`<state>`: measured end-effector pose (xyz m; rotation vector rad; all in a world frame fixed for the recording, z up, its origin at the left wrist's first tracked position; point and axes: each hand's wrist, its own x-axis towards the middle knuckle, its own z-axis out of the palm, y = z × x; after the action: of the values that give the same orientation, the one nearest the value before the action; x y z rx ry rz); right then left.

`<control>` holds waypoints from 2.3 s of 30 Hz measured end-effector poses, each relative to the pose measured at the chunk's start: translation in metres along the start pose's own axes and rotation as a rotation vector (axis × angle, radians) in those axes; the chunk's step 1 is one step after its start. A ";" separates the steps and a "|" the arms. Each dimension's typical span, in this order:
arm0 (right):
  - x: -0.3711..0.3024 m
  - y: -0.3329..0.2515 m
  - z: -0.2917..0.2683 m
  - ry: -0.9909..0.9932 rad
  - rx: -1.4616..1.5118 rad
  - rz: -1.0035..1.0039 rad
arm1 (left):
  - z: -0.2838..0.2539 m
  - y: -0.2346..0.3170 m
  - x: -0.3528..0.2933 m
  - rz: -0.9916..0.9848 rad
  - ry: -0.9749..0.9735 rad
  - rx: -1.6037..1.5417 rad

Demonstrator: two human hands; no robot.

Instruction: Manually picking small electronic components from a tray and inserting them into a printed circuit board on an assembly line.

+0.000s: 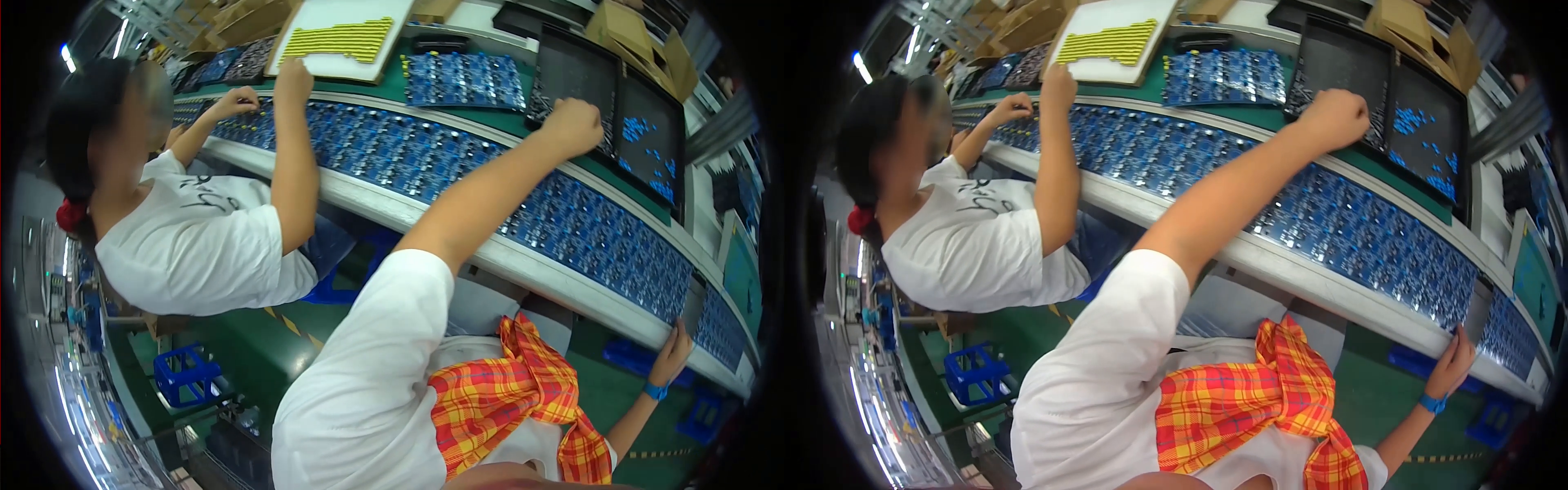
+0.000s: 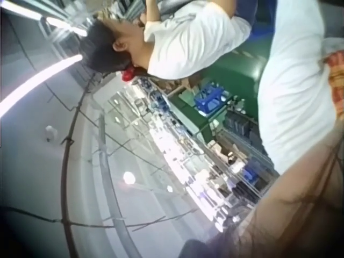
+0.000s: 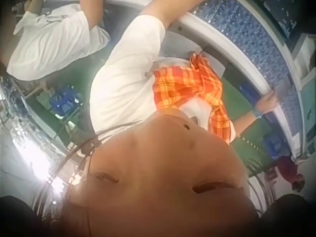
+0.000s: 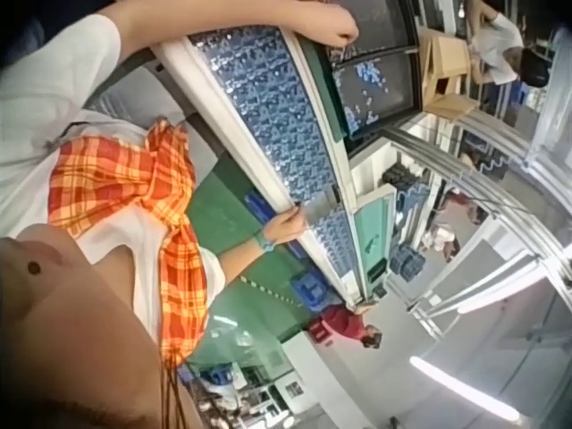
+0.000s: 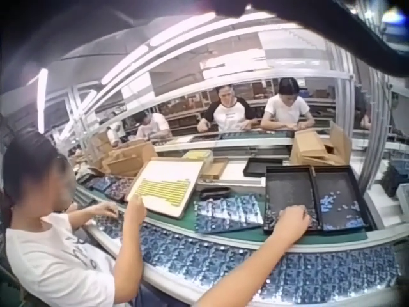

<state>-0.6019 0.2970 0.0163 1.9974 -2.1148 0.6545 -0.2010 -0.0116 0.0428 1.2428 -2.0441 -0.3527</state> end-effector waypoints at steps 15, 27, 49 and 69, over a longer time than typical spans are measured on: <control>0.092 -0.087 -0.034 0.260 0.239 -0.013 | -0.072 0.035 -0.067 0.075 -0.467 -0.318; 0.254 -0.169 0.083 -0.351 0.048 -0.292 | -0.060 0.069 -0.078 -0.103 -0.640 -0.396; 0.260 -0.137 0.048 -0.339 -0.215 -0.347 | 0.006 0.123 -0.067 -0.014 -0.589 -0.238; 0.204 -0.100 0.054 0.046 0.467 -0.438 | 0.013 0.137 -0.084 0.519 -0.566 -0.098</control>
<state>-0.5141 0.0878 0.0706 2.5335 -1.5068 1.1668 -0.2768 0.1275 0.0742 0.5420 -2.6893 -0.5901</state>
